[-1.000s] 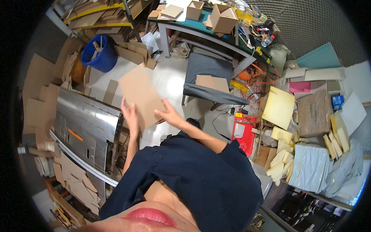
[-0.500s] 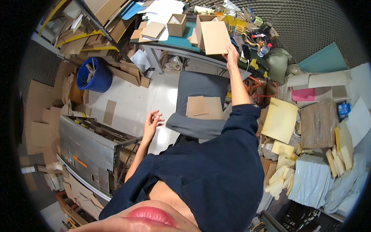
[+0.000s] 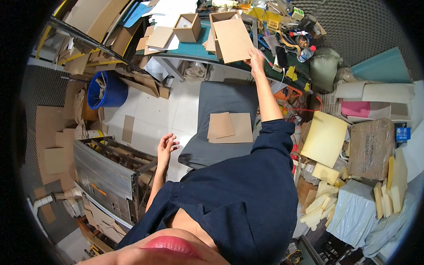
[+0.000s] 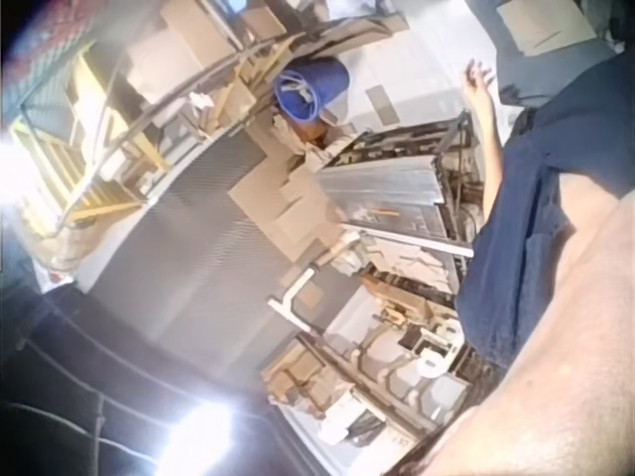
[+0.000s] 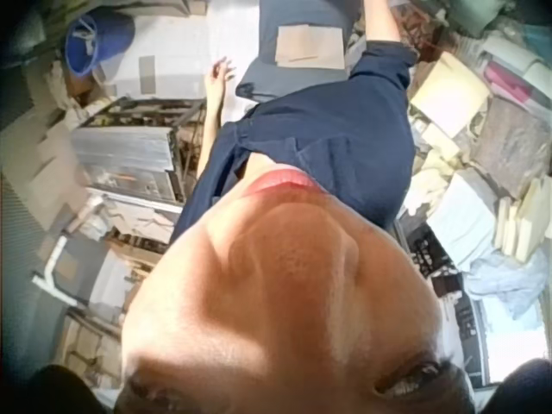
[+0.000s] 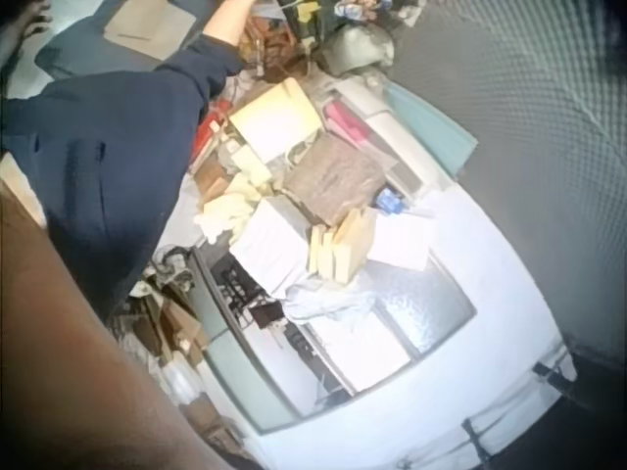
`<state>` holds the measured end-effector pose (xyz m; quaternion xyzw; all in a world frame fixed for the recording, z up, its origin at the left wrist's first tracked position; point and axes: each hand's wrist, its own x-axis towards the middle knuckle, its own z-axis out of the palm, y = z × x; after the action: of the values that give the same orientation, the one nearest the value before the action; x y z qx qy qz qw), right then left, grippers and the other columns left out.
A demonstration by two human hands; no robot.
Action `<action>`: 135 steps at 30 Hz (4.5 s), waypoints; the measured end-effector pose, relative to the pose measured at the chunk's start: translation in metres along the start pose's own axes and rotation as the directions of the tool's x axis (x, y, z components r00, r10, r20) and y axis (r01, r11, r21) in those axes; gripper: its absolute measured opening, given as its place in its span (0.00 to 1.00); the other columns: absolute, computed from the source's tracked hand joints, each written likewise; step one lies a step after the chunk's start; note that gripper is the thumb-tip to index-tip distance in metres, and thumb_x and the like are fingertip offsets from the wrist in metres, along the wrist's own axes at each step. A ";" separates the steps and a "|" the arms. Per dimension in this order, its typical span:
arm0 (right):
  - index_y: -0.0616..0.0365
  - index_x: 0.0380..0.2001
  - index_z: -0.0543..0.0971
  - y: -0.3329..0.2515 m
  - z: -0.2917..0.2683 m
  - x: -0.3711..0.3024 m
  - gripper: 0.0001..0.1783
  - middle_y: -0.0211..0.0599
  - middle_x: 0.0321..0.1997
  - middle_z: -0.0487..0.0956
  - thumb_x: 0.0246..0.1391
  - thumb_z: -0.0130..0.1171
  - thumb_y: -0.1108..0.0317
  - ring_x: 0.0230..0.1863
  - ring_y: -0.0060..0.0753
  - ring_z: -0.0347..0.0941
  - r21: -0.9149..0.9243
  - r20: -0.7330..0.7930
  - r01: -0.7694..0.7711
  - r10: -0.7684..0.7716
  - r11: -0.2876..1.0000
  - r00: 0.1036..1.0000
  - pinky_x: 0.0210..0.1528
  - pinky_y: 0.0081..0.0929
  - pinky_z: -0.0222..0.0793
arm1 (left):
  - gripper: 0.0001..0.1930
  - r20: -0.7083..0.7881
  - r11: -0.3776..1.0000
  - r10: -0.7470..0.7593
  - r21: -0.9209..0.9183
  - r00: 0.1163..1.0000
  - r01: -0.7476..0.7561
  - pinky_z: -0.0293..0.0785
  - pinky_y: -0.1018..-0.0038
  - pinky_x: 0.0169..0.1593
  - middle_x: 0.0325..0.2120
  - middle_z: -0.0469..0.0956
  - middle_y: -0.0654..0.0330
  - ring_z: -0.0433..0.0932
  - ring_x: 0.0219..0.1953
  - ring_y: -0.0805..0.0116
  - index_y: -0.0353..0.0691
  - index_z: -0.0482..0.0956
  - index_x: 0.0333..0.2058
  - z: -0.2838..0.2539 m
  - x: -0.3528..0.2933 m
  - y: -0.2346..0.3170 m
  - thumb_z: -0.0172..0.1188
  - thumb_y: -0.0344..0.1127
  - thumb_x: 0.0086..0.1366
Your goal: The person assembles a small wooden box by fitting pre-cut panels together, measures the box with a metal ruler, and cuts additional wooden pieces on a table saw. The person repeatedly measures and cuts pieces to fit the box.
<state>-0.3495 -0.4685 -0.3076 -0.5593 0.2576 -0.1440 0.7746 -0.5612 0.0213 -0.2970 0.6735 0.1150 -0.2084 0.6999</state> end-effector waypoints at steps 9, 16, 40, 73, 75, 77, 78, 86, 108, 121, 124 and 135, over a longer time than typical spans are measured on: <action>0.52 0.60 0.73 -0.008 0.002 -0.020 0.23 0.27 0.47 0.79 0.64 0.59 0.60 0.42 0.20 0.77 0.058 -0.011 0.130 -0.130 0.990 0.991 0.37 0.19 0.74 | 0.17 0.018 1.000 -0.008 -0.022 1.000 0.008 0.80 0.68 0.46 0.48 0.78 0.54 0.81 0.44 0.65 0.36 0.72 0.56 0.016 0.003 0.011 0.55 0.38 0.74; 0.56 0.60 0.66 -0.006 0.123 -0.224 0.23 0.34 0.52 0.76 0.65 0.56 0.66 0.47 0.26 0.77 0.012 0.562 -0.169 0.133 0.986 0.816 0.37 0.27 0.77 | 0.15 -0.181 0.985 0.010 -0.167 0.983 -0.041 0.80 0.71 0.45 0.47 0.79 0.55 0.81 0.45 0.68 0.37 0.73 0.54 -0.061 -0.050 -0.039 0.54 0.37 0.74; 0.55 0.41 0.84 0.446 0.573 -0.751 0.27 0.22 0.27 0.74 0.59 0.62 0.40 0.30 0.18 0.65 -0.661 0.718 0.344 0.696 0.667 0.032 0.31 0.21 0.59 | 0.16 -0.997 0.994 -0.082 -0.081 0.008 0.066 0.77 0.69 0.46 0.39 0.84 0.52 0.83 0.41 0.62 0.36 0.80 0.47 -0.602 -0.519 -0.375 0.58 0.41 0.68; 0.67 0.65 0.58 0.557 0.443 -1.107 0.39 0.62 0.30 0.81 0.66 0.49 0.43 0.30 0.63 0.81 -0.664 0.539 0.663 0.836 0.346 0.103 0.31 0.48 0.78 | 0.40 -0.653 0.684 0.377 0.674 0.657 0.278 0.48 0.48 0.72 0.66 0.64 0.44 0.60 0.70 0.47 0.37 0.63 0.66 -0.847 -0.500 -0.419 0.62 0.44 0.54; 0.66 0.65 0.58 0.562 0.443 -1.112 0.39 0.63 0.32 0.81 0.66 0.50 0.44 0.31 0.63 0.81 -0.701 0.544 0.621 0.826 0.350 0.148 0.32 0.48 0.78 | 0.41 -0.631 0.674 0.394 0.693 0.668 0.257 0.48 0.47 0.72 0.65 0.64 0.44 0.60 0.69 0.44 0.37 0.63 0.66 -0.851 -0.499 -0.420 0.62 0.43 0.54; 0.66 0.65 0.58 0.563 0.439 -1.114 0.39 0.64 0.34 0.81 0.66 0.51 0.44 0.32 0.63 0.81 -0.712 0.557 0.601 0.813 0.363 0.168 0.33 0.48 0.79 | 0.40 -0.618 0.673 0.402 0.700 0.676 0.239 0.48 0.46 0.71 0.65 0.65 0.43 0.60 0.69 0.43 0.36 0.63 0.66 -0.851 -0.499 -0.419 0.63 0.41 0.53; 0.66 0.65 0.58 0.563 0.438 -1.115 0.39 0.65 0.35 0.81 0.66 0.51 0.44 0.33 0.63 0.82 -0.715 0.564 0.592 0.807 0.372 0.174 0.33 0.47 0.79 | 0.40 -0.620 0.672 0.396 0.698 0.678 0.247 0.48 0.46 0.71 0.65 0.65 0.43 0.60 0.69 0.42 0.36 0.64 0.66 -0.851 -0.500 -0.420 0.63 0.41 0.53; 0.61 0.72 0.50 0.577 0.442 -1.118 0.45 0.67 0.41 0.81 0.63 0.57 0.49 0.35 0.63 0.82 -0.592 0.775 0.584 0.592 0.556 0.221 0.38 0.43 0.80 | 0.40 -0.592 0.607 0.399 0.743 0.700 0.283 0.45 0.45 0.71 0.65 0.64 0.41 0.58 0.70 0.40 0.33 0.64 0.65 -0.851 -0.503 -0.429 0.61 0.48 0.57; 0.57 0.73 0.46 0.576 0.450 -1.109 0.46 0.66 0.44 0.81 0.64 0.53 0.44 0.38 0.66 0.82 -0.773 0.552 0.448 0.825 0.449 0.126 0.40 0.50 0.81 | 0.39 -0.555 0.533 0.436 0.793 0.708 0.294 0.42 0.48 0.72 0.66 0.63 0.44 0.54 0.72 0.43 0.34 0.66 0.65 -0.854 -0.498 -0.429 0.53 0.57 0.62; 0.58 0.72 0.46 0.577 0.449 -1.108 0.46 0.67 0.45 0.80 0.64 0.53 0.45 0.36 0.66 0.81 -0.765 0.556 0.456 0.823 0.455 0.111 0.40 0.50 0.81 | 0.40 -0.577 0.558 0.389 0.768 0.718 0.314 0.42 0.48 0.72 0.67 0.63 0.44 0.54 0.72 0.44 0.34 0.66 0.65 -0.849 -0.498 -0.417 0.53 0.58 0.62; 0.56 0.73 0.46 0.578 0.449 -1.108 0.46 0.67 0.44 0.80 0.64 0.54 0.44 0.36 0.67 0.81 -0.758 0.568 0.457 0.816 0.466 0.109 0.39 0.51 0.81 | 0.39 -0.578 0.558 0.404 0.770 0.710 0.309 0.42 0.48 0.72 0.67 0.63 0.44 0.55 0.72 0.44 0.34 0.66 0.65 -0.851 -0.499 -0.423 0.54 0.57 0.62; 0.66 0.64 0.60 0.580 0.451 -1.107 0.40 0.65 0.59 0.67 0.60 0.62 0.51 0.64 0.62 0.63 -0.761 0.619 0.377 0.765 0.527 0.181 0.66 0.49 0.61 | 0.41 -0.554 0.557 0.449 0.787 0.701 0.266 0.43 0.48 0.72 0.66 0.63 0.43 0.55 0.72 0.44 0.33 0.66 0.65 -0.854 -0.497 -0.426 0.52 0.60 0.63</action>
<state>-1.0488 0.6478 -0.4812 -0.7494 -0.1679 0.4988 0.4017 -1.0902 0.9325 -0.5157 0.9487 0.2230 0.0786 0.2097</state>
